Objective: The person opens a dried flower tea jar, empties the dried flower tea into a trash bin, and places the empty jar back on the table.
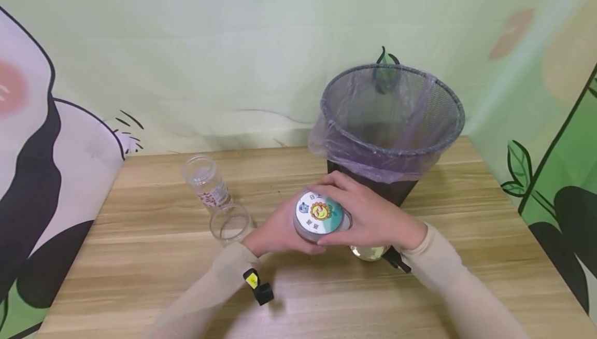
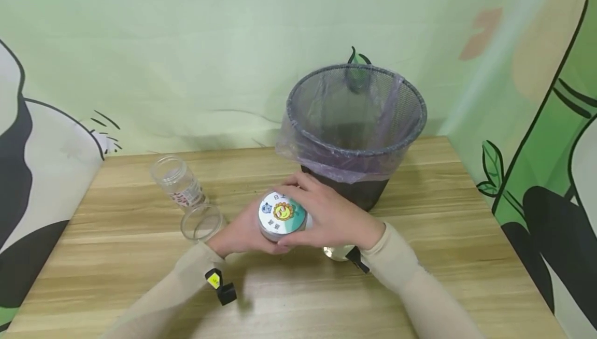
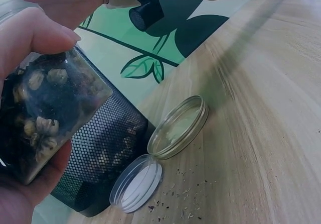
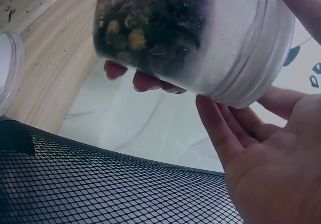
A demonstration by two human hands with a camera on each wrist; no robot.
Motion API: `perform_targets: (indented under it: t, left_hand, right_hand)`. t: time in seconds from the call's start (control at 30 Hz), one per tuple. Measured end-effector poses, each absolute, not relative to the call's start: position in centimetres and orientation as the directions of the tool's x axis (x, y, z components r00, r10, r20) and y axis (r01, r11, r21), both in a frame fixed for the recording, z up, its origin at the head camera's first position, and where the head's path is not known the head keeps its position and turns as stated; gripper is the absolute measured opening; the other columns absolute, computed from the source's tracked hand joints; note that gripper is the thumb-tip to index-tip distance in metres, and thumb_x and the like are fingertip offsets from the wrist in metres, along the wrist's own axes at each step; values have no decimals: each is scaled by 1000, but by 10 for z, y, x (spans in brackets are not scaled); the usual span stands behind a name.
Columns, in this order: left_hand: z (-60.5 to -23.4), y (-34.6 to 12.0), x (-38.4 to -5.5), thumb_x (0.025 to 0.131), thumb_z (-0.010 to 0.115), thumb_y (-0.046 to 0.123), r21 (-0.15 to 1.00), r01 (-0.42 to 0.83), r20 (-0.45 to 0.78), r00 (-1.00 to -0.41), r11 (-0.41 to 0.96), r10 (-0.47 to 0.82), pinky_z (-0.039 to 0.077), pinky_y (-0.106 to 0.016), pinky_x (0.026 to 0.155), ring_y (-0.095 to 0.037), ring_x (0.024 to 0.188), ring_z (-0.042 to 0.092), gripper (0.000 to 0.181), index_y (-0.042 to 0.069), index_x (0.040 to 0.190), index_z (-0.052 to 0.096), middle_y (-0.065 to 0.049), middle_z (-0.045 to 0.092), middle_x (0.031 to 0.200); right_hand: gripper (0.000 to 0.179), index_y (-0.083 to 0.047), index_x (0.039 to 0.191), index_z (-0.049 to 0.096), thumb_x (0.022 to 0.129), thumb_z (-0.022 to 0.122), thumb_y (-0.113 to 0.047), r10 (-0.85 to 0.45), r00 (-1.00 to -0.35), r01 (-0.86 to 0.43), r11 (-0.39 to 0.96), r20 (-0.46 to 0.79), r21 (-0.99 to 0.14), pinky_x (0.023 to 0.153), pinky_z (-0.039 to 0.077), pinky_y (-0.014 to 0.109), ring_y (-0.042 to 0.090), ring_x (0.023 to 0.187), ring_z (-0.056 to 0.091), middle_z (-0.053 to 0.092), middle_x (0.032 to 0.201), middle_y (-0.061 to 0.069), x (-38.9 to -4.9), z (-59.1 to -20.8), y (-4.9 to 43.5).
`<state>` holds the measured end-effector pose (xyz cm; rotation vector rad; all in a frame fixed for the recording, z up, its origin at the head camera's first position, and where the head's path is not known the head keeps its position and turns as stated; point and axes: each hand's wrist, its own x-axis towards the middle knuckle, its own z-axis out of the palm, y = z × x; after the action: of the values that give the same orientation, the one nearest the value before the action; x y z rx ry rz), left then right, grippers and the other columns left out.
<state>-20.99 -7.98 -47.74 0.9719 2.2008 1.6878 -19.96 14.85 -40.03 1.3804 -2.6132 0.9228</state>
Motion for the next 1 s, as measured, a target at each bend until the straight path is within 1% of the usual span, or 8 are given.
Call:
perform_targets:
  t: [0.07, 0.17, 0.3, 0.43, 0.53, 0.63, 0.8, 1.0]
  left_hand:
    - [-478, -80, -210, 59, 96, 5, 914, 382, 230, -762, 134, 606, 47, -36, 115, -18, 127, 59, 107, 17, 150, 42, 0, 60, 138]
    - [-478, -80, -210, 60, 96, 6, 916, 379, 228, -763, 133, 605, 46, -35, 116, -17, 128, 59, 106, 18, 150, 42, 1, 60, 139]
    - [-477, -81, -209, 61, 95, 7, 926, 359, 220, -767, 119, 603, 44, -34, 118, -16, 130, 58, 105, 19, 151, 43, 2, 60, 140]
    - [-475, -81, -208, 61, 95, 6, 930, 347, 213, -772, 116, 599, 46, -33, 117, -17, 129, 58, 104, 16, 151, 43, -1, 60, 140]
    - [-474, -81, -208, 61, 94, 6, 927, 352, 211, -771, 127, 601, 48, -34, 114, -18, 127, 59, 103, 14, 150, 43, -4, 60, 138]
    - [-474, -81, -208, 60, 95, 5, 923, 363, 214, -765, 132, 607, 48, -34, 115, -18, 126, 59, 104, 14, 150, 43, -3, 61, 138]
    - [-475, -80, -207, 59, 96, 4, 919, 372, 215, -746, 127, 630, 46, -35, 117, -17, 129, 58, 106, 15, 150, 42, -1, 60, 139]
    - [-474, -80, -204, 58, 96, 2, 920, 371, 205, -734, 129, 647, 44, -36, 118, -18, 130, 58, 108, 14, 151, 41, -3, 60, 140]
  right_hand:
    - [84, -9, 149, 53, 80, 87, -45, -747, -598, -762, 416, 291, -497, 105, 53, 39, 16, 125, 55, 52, 142, 6, -199, -399, 150]
    - [88, -8, 149, 53, 80, 86, -50, -738, -613, -755, 444, 281, -482, 106, 53, 40, 16, 126, 55, 51, 144, 5, -198, -399, 150]
    - [95, -6, 146, 55, 74, 87, -60, -695, -656, -741, 521, 294, -423, 101, 54, 38, 16, 119, 57, 53, 137, 5, -194, -400, 147]
    - [94, -6, 143, 57, 72, 88, -61, -670, -674, -733, 553, 311, -396, 97, 55, 37, 16, 114, 57, 54, 131, 4, -192, -400, 144]
    - [87, -7, 142, 58, 76, 87, -56, -691, -649, -752, 518, 319, -407, 97, 55, 37, 16, 114, 57, 54, 132, 5, -193, -398, 144]
    - [82, -8, 144, 57, 80, 86, -50, -727, -609, -776, 463, 317, -429, 99, 55, 37, 15, 118, 57, 54, 136, 5, -195, -397, 148]
    - [86, -6, 149, 52, 81, 87, -43, -776, -557, -795, 396, 296, -459, 104, 54, 39, 17, 125, 56, 54, 142, 7, -198, -393, 154]
    - [88, -7, 151, 50, 80, 88, -41, -796, -534, -796, 360, 284, -487, 106, 53, 40, 18, 128, 56, 53, 145, 7, -200, -389, 159]
